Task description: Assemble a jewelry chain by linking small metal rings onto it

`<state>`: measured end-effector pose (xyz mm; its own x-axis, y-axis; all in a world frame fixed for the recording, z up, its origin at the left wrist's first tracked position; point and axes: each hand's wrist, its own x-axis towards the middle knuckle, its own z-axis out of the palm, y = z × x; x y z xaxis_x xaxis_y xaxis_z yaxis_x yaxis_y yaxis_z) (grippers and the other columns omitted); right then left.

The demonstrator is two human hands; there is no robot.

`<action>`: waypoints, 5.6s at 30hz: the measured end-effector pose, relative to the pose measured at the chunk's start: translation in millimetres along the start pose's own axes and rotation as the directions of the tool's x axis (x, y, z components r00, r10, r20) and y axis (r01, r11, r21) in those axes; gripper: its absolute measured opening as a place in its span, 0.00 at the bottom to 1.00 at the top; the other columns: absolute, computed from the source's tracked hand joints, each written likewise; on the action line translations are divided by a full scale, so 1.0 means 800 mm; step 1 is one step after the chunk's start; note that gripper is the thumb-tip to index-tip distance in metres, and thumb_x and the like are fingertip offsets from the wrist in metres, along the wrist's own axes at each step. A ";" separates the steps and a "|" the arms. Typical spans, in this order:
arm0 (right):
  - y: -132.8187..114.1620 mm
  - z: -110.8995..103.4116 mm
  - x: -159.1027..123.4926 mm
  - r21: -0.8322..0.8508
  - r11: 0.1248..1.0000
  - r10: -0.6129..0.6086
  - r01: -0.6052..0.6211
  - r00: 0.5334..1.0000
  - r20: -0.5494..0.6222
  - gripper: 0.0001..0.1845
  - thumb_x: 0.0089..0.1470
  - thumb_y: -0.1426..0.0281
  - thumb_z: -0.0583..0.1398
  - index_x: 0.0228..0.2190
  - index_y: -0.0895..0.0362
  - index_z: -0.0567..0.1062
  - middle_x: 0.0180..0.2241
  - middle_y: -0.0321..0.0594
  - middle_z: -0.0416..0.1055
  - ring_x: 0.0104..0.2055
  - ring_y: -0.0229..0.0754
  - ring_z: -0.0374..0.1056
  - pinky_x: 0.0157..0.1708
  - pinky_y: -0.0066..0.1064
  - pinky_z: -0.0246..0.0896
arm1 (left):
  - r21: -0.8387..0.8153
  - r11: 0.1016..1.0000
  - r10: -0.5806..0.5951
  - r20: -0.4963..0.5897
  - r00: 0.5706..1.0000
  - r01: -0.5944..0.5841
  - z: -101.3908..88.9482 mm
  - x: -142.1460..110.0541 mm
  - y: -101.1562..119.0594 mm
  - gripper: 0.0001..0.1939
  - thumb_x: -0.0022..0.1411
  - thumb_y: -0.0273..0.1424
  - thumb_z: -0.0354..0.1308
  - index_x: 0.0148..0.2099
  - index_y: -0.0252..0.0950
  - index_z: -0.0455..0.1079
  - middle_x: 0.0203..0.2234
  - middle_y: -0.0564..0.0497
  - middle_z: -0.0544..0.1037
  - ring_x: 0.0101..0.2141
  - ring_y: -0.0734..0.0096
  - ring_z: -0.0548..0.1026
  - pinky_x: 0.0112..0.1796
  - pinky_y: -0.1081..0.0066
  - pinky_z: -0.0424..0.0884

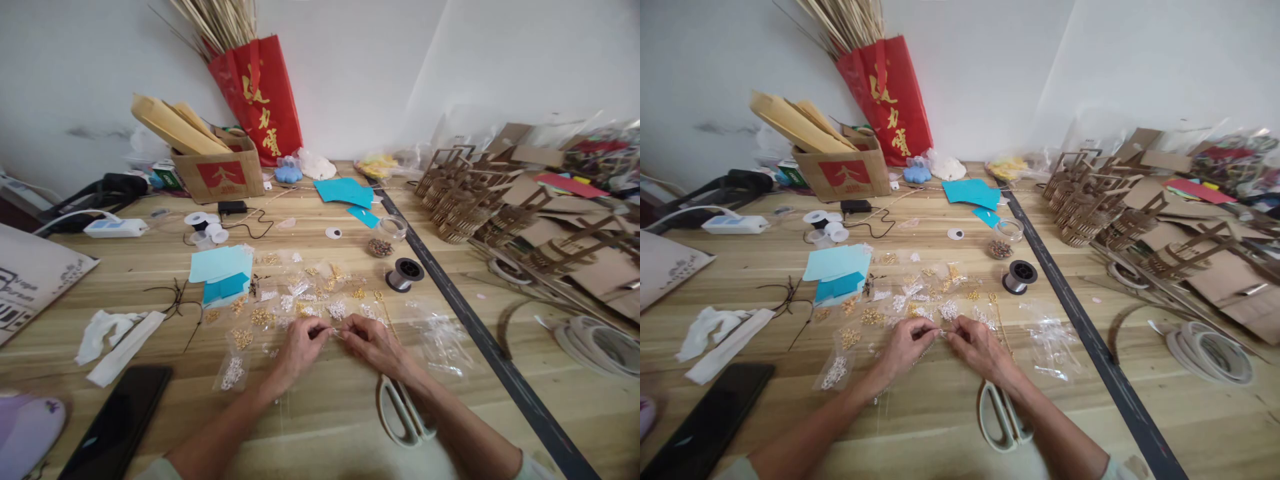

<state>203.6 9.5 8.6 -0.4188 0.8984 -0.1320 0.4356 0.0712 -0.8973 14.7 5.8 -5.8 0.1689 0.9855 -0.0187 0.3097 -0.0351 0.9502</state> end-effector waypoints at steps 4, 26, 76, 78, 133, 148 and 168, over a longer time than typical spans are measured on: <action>-0.001 0.002 -0.001 -0.120 0.992 -0.037 0.036 0.999 -0.012 0.07 0.58 0.68 0.55 0.30 0.56 0.71 0.22 0.32 0.68 0.24 0.36 0.62 0.24 0.26 0.52 | 0.105 0.994 0.029 -0.015 0.999 -0.028 0.003 0.001 -0.003 0.07 0.55 0.29 0.58 0.30 0.35 0.77 0.27 0.48 0.81 0.28 0.65 0.76 0.32 0.71 0.68; -0.026 0.007 -0.002 -0.680 0.721 -0.093 0.136 0.991 0.100 0.06 0.63 0.71 0.52 0.37 0.57 0.69 0.33 0.42 0.76 0.33 0.42 0.72 0.31 0.28 0.54 | 0.697 0.685 0.005 0.286 0.958 -0.212 -0.026 -0.027 0.007 0.07 0.60 0.22 0.51 0.31 0.36 0.67 0.31 0.50 0.73 0.35 0.65 0.72 0.38 0.68 0.64; -0.020 -0.065 0.048 -0.089 0.974 -0.207 0.206 0.978 -0.002 0.03 0.47 0.76 0.58 0.27 0.60 0.72 0.22 0.31 0.66 0.23 0.33 0.60 0.24 0.23 0.56 | -0.021 0.989 -0.141 0.183 0.973 0.147 -0.080 -0.004 0.086 0.12 0.52 0.38 0.60 0.32 0.33 0.70 0.19 0.54 0.74 0.23 0.74 0.72 0.29 0.72 0.68; -0.025 -0.066 0.052 -0.130 0.964 -0.237 0.233 0.971 -0.012 0.04 0.47 0.77 0.57 0.27 0.60 0.72 0.22 0.32 0.66 0.24 0.34 0.61 0.26 0.24 0.56 | -0.047 0.987 -0.140 0.210 0.968 0.153 -0.076 -0.002 0.086 0.13 0.52 0.39 0.60 0.30 0.32 0.70 0.20 0.54 0.73 0.21 0.76 0.70 0.27 0.73 0.68; -0.008 -0.070 -0.061 -0.485 0.872 -0.069 0.075 0.997 0.030 0.07 0.61 0.68 0.54 0.36 0.56 0.70 0.30 0.39 0.73 0.29 0.40 0.69 0.28 0.29 0.58 | 0.587 0.729 0.151 0.365 0.919 -0.352 -0.008 -0.023 0.030 0.13 0.68 0.28 0.48 0.34 0.35 0.72 0.31 0.49 0.74 0.36 0.65 0.71 0.41 0.66 0.65; -0.015 -0.106 -0.045 -0.356 0.934 -0.188 0.018 0.874 -0.449 0.11 0.55 0.62 0.59 0.28 0.57 0.73 0.26 0.38 0.74 0.25 0.39 0.69 0.24 0.26 0.62 | 0.614 0.724 0.115 0.342 0.933 -0.314 -0.005 0.001 0.029 0.08 0.64 0.25 0.52 0.31 0.35 0.68 0.29 0.51 0.74 0.34 0.67 0.71 0.39 0.68 0.65; 0.020 -0.079 -0.028 -0.403 0.906 -0.288 0.128 0.886 -0.365 0.06 0.58 0.69 0.55 0.31 0.55 0.71 0.27 0.36 0.72 0.28 0.39 0.69 0.26 0.28 0.60 | 0.711 0.605 0.029 0.429 0.903 -0.358 0.008 0.017 0.039 0.08 0.62 0.23 0.50 0.30 0.34 0.67 0.27 0.51 0.72 0.31 0.67 0.70 0.33 0.70 0.63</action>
<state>270.1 17.9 23.6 -0.2054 0.9332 0.2949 0.6620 0.3544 -0.6605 32.9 17.1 21.9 0.5631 0.8173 -0.1224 0.7925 -0.4920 0.3605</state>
